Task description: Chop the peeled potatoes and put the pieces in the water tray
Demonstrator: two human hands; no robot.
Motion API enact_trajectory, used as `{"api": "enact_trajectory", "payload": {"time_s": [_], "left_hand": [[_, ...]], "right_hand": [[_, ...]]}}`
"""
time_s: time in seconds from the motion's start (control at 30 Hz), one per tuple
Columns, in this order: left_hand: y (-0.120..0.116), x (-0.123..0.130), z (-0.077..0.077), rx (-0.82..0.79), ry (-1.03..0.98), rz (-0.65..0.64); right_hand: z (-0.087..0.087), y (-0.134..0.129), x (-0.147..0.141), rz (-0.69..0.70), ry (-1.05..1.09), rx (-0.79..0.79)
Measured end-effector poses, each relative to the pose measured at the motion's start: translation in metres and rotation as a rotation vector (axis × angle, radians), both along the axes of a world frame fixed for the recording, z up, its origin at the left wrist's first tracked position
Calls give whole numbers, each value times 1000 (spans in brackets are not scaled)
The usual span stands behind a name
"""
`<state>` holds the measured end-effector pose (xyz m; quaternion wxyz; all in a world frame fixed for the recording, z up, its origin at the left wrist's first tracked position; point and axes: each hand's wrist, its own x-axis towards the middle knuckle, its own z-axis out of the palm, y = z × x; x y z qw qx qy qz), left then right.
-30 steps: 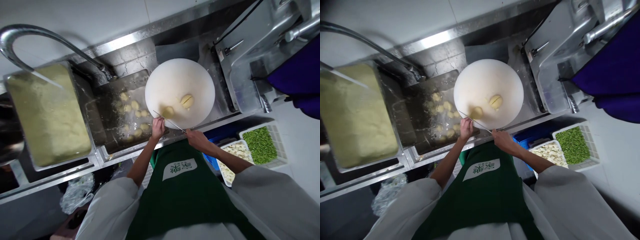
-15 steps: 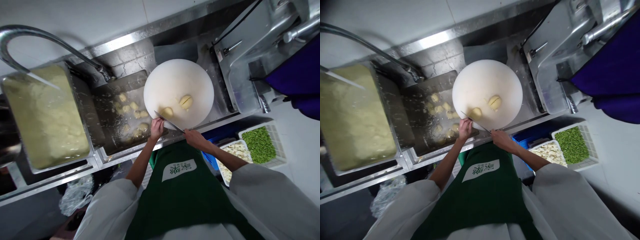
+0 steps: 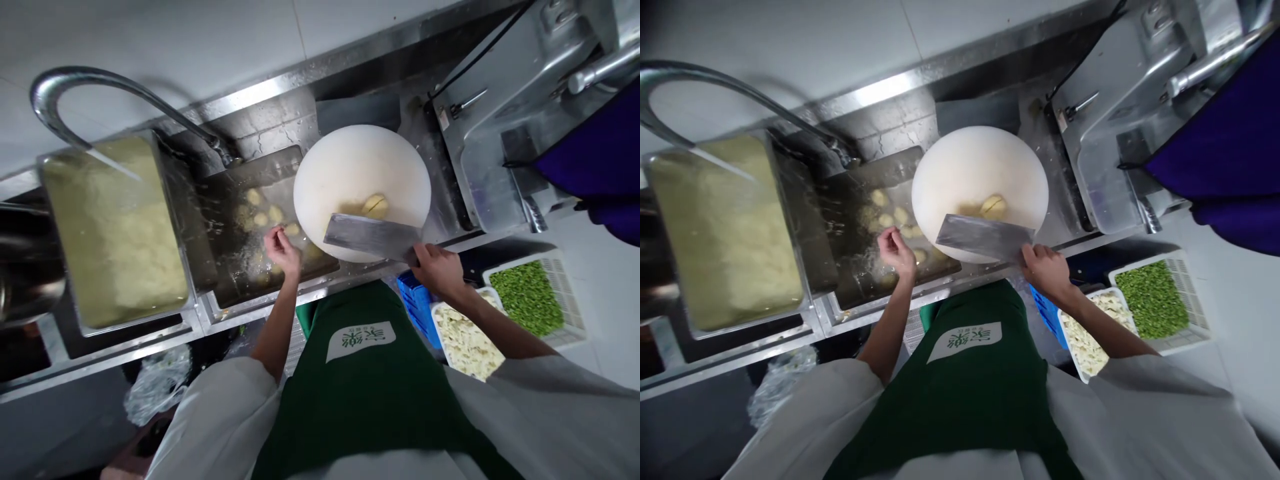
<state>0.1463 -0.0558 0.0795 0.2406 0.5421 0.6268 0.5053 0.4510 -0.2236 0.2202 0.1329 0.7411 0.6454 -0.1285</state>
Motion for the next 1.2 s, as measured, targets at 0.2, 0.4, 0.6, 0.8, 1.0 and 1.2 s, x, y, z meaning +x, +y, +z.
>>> {"api": "enact_trajectory", "payload": {"time_s": [0.2, 0.4, 0.6, 0.8, 1.0, 1.2], "left_hand": [[-10, 34, -13, -33, 348, -668], [38, 84, -27, -5, 562, -1019], [67, 135, -24, 91, 569, -1264], [34, 166, -22, 140, 600, -1268], [4, 183, -18, 125, 385, -1022], [17, 148, 7, 109, 254, -764]], "right_hand": [[-8, -18, 40, -384, 358, 188], [-62, -51, 63, -951, 1014, 183], [-115, -50, 46, -1116, 1200, 177], [-106, 0, 6, -967, 1081, 11], [-112, 22, -29, -901, 1172, 108], [-95, 54, -58, -719, 1177, 123]]}}
